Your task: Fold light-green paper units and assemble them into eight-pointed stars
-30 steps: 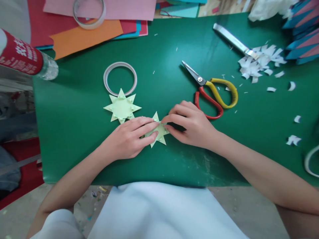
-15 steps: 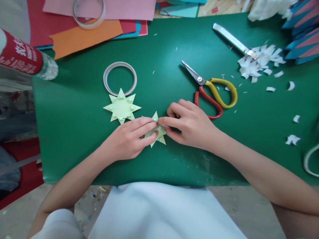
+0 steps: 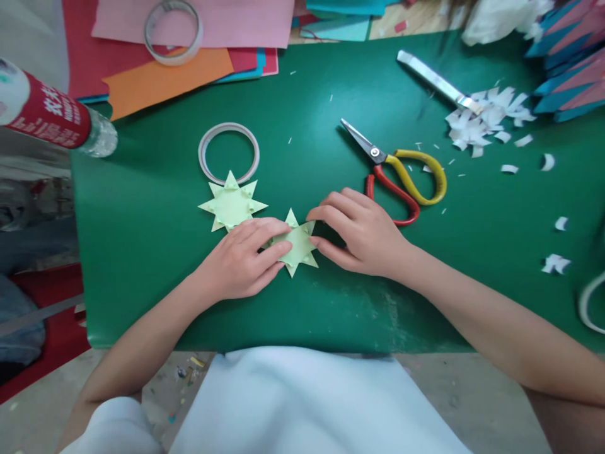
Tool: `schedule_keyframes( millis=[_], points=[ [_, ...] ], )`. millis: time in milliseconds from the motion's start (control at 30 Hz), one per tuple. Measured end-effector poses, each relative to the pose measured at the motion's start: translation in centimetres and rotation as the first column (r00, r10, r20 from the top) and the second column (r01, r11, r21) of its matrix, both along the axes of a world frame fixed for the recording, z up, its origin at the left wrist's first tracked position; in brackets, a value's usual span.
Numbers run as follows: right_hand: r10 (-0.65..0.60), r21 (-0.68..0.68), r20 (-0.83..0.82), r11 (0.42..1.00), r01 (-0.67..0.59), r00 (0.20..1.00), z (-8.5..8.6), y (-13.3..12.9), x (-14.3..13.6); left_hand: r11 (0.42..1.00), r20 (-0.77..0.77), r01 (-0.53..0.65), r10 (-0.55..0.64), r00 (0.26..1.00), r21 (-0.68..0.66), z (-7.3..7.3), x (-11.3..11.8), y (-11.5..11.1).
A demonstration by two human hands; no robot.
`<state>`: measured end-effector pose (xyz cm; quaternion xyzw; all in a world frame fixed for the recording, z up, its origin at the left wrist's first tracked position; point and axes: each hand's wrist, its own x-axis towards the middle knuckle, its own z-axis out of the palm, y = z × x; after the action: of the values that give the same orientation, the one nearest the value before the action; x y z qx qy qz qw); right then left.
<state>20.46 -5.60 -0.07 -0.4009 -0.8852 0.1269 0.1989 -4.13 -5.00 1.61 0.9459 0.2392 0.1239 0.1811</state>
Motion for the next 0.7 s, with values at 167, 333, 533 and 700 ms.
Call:
schedule_keyframes(
  millis=[167,333,533,700],
  points=[
    [-0.130,-0.001,-0.024,0.991,0.130,0.991,0.0,-0.8,-0.8,0.987,0.029,-0.162,0.162,0.986,-0.017,-0.2,0.1,-0.2],
    [-0.167,-0.102,-0.092,0.982,0.158,0.982,0.4,-1.2,-1.1,0.984,0.027,-0.180,0.180,0.983,0.000,-0.5,0.1,-0.2],
    [-0.229,-0.303,-0.348,0.945,0.122,0.909,1.3,-1.7,-1.1,0.973,0.123,-0.222,0.228,0.966,-0.061,-0.3,0.1,-0.3],
    [-0.309,-0.419,-0.484,0.903,0.093,0.819,1.5,-2.0,-1.5,0.807,0.205,-0.266,0.424,0.882,-0.527,0.0,0.2,-1.2]
  ],
)
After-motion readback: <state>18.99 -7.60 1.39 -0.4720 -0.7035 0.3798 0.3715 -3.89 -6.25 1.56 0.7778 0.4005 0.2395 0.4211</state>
